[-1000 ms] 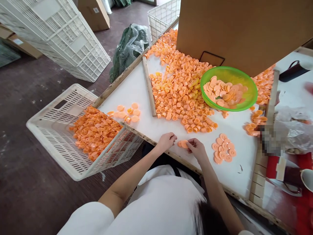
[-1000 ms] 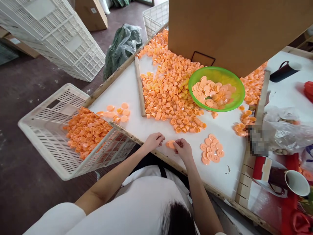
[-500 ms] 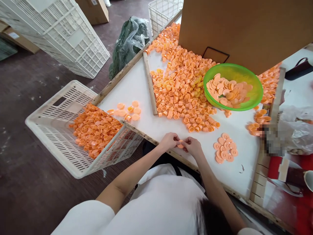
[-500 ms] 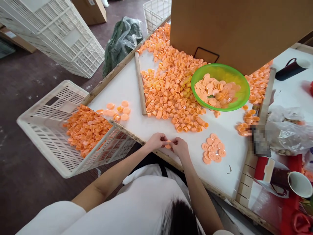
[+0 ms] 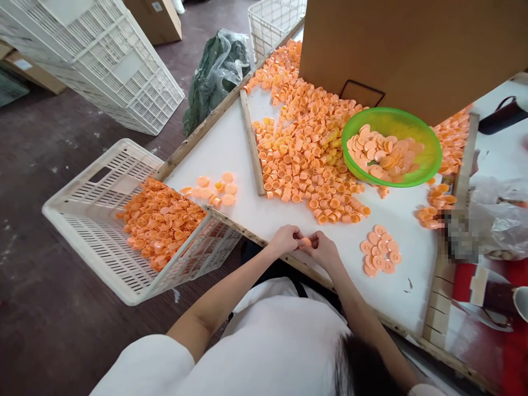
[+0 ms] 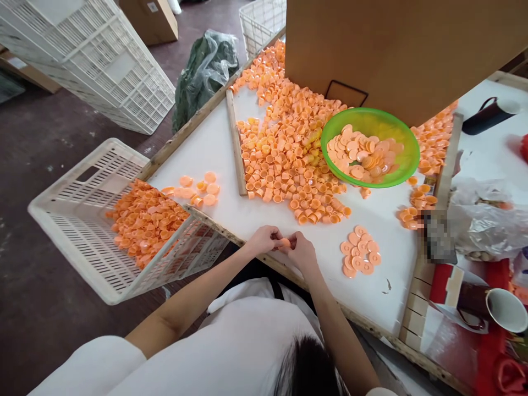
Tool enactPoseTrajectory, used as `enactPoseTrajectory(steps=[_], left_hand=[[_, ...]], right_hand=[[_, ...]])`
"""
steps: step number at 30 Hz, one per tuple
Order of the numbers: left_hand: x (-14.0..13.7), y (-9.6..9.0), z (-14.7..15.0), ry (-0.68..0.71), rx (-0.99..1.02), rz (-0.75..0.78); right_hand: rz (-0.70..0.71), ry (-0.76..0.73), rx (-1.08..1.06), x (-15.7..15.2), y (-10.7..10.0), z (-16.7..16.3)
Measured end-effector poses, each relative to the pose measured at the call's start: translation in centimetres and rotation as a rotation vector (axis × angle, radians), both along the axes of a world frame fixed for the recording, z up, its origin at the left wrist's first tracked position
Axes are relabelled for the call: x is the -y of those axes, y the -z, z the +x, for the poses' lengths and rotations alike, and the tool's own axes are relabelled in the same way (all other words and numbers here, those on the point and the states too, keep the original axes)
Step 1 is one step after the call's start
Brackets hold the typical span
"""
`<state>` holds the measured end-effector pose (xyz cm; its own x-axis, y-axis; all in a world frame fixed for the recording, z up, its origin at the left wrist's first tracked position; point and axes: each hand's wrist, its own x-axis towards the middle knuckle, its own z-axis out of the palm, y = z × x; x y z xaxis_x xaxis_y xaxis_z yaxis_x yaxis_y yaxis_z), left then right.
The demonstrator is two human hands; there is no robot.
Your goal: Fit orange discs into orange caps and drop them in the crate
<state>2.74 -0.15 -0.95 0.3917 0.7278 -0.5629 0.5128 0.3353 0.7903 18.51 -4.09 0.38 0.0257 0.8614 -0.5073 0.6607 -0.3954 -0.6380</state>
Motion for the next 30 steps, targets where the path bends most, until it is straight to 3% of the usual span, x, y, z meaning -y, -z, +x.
enactPoseTrajectory(steps=[5,9,14,17,20,23,26,30], left_hand=[[0.0,-0.2,-0.3,0.012,0.009,0.025],[0.1,-0.3,0.0,0.012,-0.035,0.063],[-0.3,-0.4,-0.4,0.036,-0.021,0.118],[-1.2,-0.9,-3.9,-0.036,-0.181,0.254],[-2.5,-2.2,-9.3,-0.174,-0.456,0.401],[-3.3,-3.8,-12.7,-0.328,-0.65,0.66],[-4.2,-4.3,-11.7,-0.311,-0.605,0.843],[-6.2,-3.0,-7.4,-0.132,-0.543,0.873]], right_hand=[[-0.099,0.029,-0.201,-0.5,0.9,0.9],[-0.163,0.127,-0.211,-1.3,1.3,0.6],[-0.093,0.152,-0.249,-1.0,0.5,0.1],[0.048,0.19,-0.127,-0.2,-0.4,2.6],[0.142,0.304,0.04,0.7,-1.3,7.6],[0.254,0.321,0.376,1.4,-1.0,12.3],[0.176,0.227,0.549,1.9,0.1,14.2],[0.175,0.133,0.585,2.4,1.3,13.6]])
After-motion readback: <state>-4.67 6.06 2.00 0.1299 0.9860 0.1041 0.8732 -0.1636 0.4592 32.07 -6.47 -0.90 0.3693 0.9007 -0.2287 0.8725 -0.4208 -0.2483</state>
